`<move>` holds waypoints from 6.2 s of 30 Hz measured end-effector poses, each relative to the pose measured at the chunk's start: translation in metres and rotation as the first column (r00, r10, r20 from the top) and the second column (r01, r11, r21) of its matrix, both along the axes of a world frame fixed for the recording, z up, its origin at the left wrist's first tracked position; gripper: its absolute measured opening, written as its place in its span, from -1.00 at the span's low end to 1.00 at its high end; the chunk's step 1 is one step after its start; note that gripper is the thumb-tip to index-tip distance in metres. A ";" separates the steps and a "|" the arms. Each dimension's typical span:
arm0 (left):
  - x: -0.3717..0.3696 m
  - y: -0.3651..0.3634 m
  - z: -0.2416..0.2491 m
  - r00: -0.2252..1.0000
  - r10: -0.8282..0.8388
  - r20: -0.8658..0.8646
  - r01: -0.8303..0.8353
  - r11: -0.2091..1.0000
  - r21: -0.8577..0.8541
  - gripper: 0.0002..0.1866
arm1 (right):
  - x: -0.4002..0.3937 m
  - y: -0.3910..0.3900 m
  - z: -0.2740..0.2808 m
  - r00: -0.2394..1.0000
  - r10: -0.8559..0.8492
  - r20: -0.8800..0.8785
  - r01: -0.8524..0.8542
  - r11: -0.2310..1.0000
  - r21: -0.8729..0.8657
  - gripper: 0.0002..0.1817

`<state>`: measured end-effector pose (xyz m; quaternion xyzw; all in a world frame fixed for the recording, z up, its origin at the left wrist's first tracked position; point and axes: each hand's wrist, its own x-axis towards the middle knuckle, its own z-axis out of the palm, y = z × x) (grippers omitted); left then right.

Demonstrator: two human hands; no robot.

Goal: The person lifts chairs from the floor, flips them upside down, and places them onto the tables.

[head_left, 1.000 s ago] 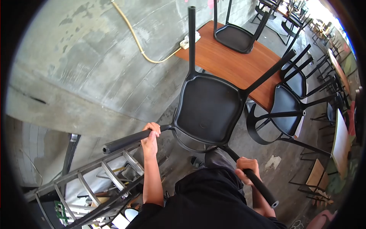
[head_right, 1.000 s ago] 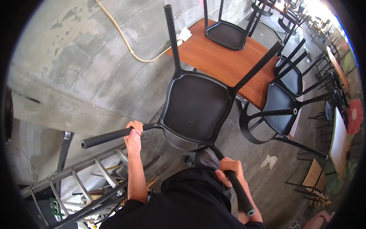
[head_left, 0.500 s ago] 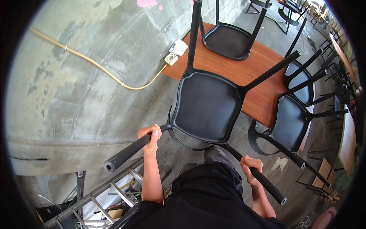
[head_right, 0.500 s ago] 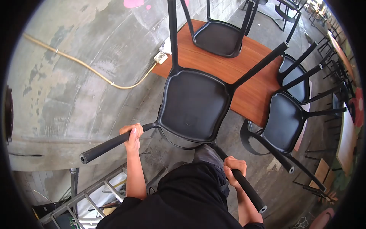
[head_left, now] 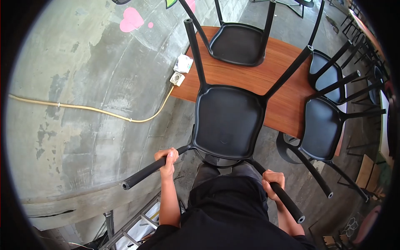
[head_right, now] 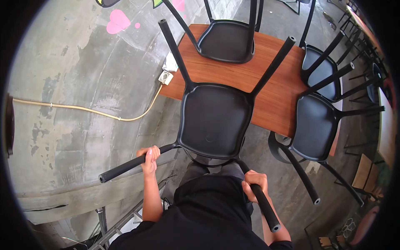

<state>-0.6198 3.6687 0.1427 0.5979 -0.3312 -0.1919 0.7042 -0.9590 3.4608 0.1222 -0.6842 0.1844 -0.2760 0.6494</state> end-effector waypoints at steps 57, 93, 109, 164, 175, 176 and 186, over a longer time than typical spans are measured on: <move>-0.146 -0.149 -0.136 0.198 -0.789 -0.582 0.936 -0.024 0.351 -0.87 | -0.083 0.156 -0.054 0.516 -0.550 -0.657 0.598 0.780 -0.184 -0.64; -0.528 -0.327 -0.027 -0.551 -0.827 -0.115 0.717 -0.539 0.442 -0.74 | -0.374 0.078 -0.068 0.180 -0.701 -0.690 0.944 0.320 -0.078 -0.65; -0.734 -0.393 -0.071 -0.568 -0.800 -0.191 0.593 -0.560 0.578 -0.65 | -0.607 -0.064 -0.078 0.469 -0.653 -0.594 0.752 0.648 -0.118 -0.65; -1.480 -0.934 -0.057 -0.560 -0.827 0.047 0.722 -0.460 0.517 -0.79 | -1.424 -0.503 -0.192 -0.563 -0.668 -0.485 0.723 -0.683 0.102 -0.52; -1.516 -1.074 -0.211 -0.349 -0.851 0.391 0.263 0.312 0.913 -0.30 | -1.456 -0.533 -0.231 -0.612 -0.531 -0.586 0.696 -0.714 -0.080 -0.59; -1.516 -1.077 -0.218 -0.400 -0.860 0.317 0.177 0.267 0.947 -0.24 | -1.457 -0.536 -0.228 -0.629 -0.509 -0.588 0.687 -0.717 -0.114 -0.59; -1.526 -1.079 -0.216 -0.514 -0.855 0.071 -0.129 0.159 0.979 -0.28 | -1.485 -0.490 -0.221 -0.719 -0.475 -0.508 0.634 -0.747 -0.199 -0.58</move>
